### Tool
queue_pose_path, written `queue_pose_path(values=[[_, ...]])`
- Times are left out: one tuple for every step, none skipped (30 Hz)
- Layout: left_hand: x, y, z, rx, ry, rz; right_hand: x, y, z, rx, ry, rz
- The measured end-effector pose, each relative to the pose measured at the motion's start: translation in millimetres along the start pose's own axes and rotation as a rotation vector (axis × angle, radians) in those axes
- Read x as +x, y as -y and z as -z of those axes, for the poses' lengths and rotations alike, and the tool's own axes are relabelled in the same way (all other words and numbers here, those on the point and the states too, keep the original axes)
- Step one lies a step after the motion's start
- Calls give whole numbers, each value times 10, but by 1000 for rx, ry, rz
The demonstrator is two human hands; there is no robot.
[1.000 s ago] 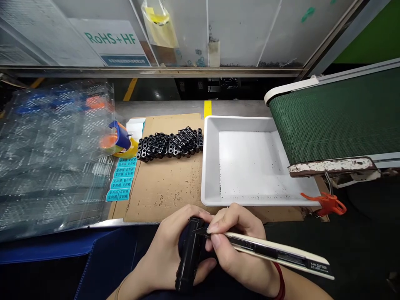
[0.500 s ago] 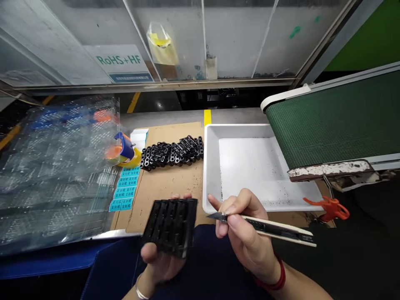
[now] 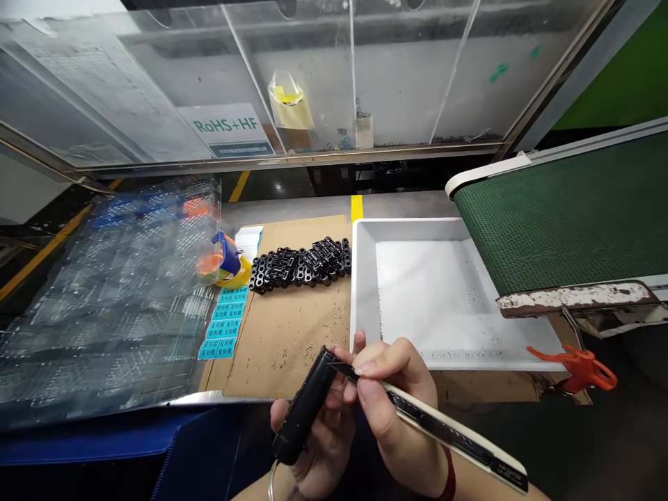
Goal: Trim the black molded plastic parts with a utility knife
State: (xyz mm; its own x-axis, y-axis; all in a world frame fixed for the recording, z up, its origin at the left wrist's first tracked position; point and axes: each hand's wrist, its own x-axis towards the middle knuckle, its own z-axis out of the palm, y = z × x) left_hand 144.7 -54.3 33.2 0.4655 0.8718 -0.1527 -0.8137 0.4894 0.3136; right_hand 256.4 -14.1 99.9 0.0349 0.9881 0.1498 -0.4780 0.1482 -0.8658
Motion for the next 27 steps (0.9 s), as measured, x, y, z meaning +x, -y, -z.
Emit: queue_pose_path(values=[[-1,2,-4,-8,0,-4,-9,-4,0,-7,-7,8],[-4,6,1,-6,-9,2,-18,-8,0,-17,-7,14],[-9,9,13,8,-24,11,-24,-10,0,-29,-5,21],[-14,11,29,33,-38,28,-28,-9,1,-40,0,25],[-19,11,47,64,-49,49,-28,-4,0,-47,3,30],[-23,9,64,95,-54,71,-24,4,0,-51,3,32],[-26,6,78,120,-55,84,-18,15,-2,-52,1,23],[-29,2,88,135,-57,87,-11,28,-4,-50,-2,6],[-31,0,94,146,-59,88,-3,41,-8,-47,-4,-21],[-32,-1,97,152,-63,87,4,53,-11,-46,-3,-46],[-34,-1,97,155,-69,87,8,62,-14,-46,-4,-63],[-35,0,95,154,-76,90,10,67,-18,-49,-8,-67],[-35,2,89,145,-83,97,8,67,-20,-51,-12,-55],[-35,4,81,127,-90,102,5,62,-22,-54,-16,-34],[-32,4,71,102,-94,105,-1,54,-23,-58,-17,-12],[-29,3,59,75,-98,104,-7,44,-24,-61,-13,6],[-23,1,46,53,-100,102,-13,32,-23,-65,-9,17],[-17,-2,35,36,-97,97,-17,21,-22,-67,-3,24],[-11,-4,28,24,-91,89,-20,11,-21,-69,6,26],[-6,-4,25,17,-81,77,-22,3,-20,-70,14,27],[-4,-3,29,17,-72,64,-23,-1,-19,-70,22,24],[-5,-1,40,21,-67,54,-23,-2,-18,-70,32,19],[-8,2,58,31,-67,52,-21,0,-15,-67,43,11],[-14,3,80,45,-62,57,-18,7,-10,-57,52,-3],[-20,1,103,59,-64,63,-12,18,-1,-37,54,-18],[-24,-7,124,67,-60,65,-2,32,12,-10,50,-34],[-26,-22,137,68,-53,56,11,49,32,19,40,-45]])
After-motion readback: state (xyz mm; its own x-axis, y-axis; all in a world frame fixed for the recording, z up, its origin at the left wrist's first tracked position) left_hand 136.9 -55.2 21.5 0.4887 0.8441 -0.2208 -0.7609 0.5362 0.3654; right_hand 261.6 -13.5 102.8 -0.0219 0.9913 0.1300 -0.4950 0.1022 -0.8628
